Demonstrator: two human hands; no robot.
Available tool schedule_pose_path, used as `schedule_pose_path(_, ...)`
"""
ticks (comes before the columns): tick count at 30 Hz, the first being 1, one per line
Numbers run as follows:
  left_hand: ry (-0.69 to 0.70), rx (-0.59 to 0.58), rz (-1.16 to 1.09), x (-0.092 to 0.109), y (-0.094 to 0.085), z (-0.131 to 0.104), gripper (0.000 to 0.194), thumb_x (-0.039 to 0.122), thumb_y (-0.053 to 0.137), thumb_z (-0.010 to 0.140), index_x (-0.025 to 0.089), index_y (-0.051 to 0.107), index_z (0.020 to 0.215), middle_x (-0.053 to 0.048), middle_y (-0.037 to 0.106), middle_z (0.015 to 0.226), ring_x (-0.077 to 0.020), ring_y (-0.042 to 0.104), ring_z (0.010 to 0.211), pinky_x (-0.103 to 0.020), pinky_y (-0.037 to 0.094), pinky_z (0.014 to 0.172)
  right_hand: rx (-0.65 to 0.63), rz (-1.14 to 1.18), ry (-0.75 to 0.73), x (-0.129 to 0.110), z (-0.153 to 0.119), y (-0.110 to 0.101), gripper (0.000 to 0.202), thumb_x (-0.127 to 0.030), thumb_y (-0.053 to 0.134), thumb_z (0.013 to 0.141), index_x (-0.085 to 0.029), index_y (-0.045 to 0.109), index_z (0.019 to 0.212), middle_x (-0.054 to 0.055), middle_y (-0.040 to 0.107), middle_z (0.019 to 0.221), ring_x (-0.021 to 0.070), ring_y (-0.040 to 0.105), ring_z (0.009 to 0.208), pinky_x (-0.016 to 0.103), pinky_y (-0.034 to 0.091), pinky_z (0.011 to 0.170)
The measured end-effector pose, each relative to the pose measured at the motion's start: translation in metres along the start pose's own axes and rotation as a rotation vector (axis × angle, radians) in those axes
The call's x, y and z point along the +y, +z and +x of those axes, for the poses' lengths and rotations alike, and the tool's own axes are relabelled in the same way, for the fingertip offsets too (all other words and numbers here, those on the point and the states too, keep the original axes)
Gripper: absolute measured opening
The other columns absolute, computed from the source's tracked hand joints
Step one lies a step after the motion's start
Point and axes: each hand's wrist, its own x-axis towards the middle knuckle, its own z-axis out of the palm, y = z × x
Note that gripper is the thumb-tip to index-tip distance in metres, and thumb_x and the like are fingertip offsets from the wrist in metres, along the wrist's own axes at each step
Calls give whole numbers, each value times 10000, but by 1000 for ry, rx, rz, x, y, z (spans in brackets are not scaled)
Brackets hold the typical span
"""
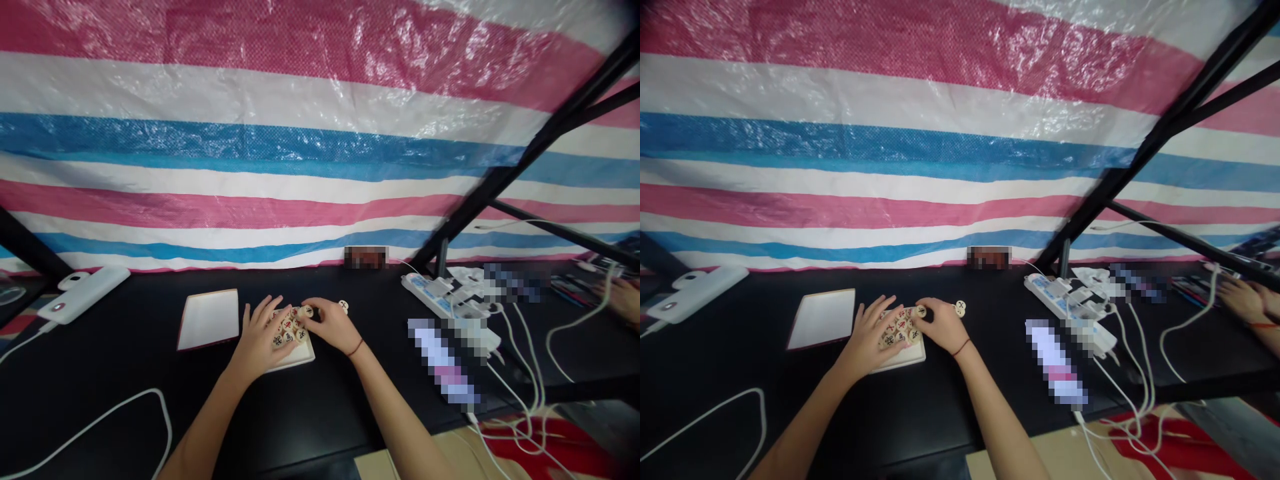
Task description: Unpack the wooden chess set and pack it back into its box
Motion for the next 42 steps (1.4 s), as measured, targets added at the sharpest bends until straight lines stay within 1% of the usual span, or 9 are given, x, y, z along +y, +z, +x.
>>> schedule_pose_path(3,35,37,-110,-2,-7,2,393,330,512,900,272,520,1288,-87,590,1257,-249,551,1151,-467,422,1005,-43,283,48,-15,-8,14,307,-350,667,753,-174,687,1004,-44,538,580,87,421,494,214,339,491)
schedule_pose_path(7,-12,45,-219,0,-16,-2,285,296,498,909,268,580,1180,-59,642,1135,-203,617,1039,-352,506,911,-69,558,95,-24,-10,31,342,-420,698,721,-153,684,936,-76,409,524,65,312,471,206,272,446)
schedule_pose_path(11,-100,151,-251,5,-27,-12,215,256,534,864,231,571,1074,-58,630,1055,-195,629,978,-340,522,869,-71,655,133,-21,-9,40,366,-443,720,705,-156,682,928,-89,366,488,60,288,454,202,246,426)
schedule_pose_path(14,-147,189,-241,3,-33,-25,125,215,528,839,218,549,962,-47,608,981,-184,621,930,-333,517,842,27,714,172,-13,-9,42,388,-456,718,706,-157,674,949,-98,336,479,57,277,451,195,246,421)
schedule_pose_path(18,-191,139,-262,-2,-35,-45,55,202,530,828,215,512,878,-43,603,951,-176,610,917,-326,510,830,158,751,209,0,-9,41,384,-466,701,714,-163,667,947,-76,408,533,51,286,462,190,250,426)
schedule_pose_path(22,-184,67,-243,-4,-33,-57,61,223,552,838,220,539,897,-53,630,1003,-181,612,953,-340,506,854,197,789,258,5,-9,40,412,-490,696,708,-170,653,964,-50,481,607,54,304,467,197,265,428)
schedule_pose_path(30,25,18,-33,-2,-25,-54,81,286,601,850,241,636,908,-24,684,944,-190,611,900,-358,456,824,202,798,274,4,-12,39,409,-486,694,715,-159,651,956,-75,418,548,53,294,458,198,250,436)
schedule_pose_path(35,34,-40,-10,-1,-25,-54,73,255,575,873,244,647,878,-19,671,948,-180,586,894,-351,435,822,206,787,253,2,-13,38,408,-489,698,701,-160,652,938,-77,407,544,56,298,458,203,250,442)
schedule_pose_path(42,1,-28,-37,2,-26,-53,106,247,549,875,238,653,892,-28,654,944,-182,574,890,-353,447,825,199,767,251,1,-13,37,401,-499,687,706,-176,647,940,-76,418,545,59,304,453,207,255,441)
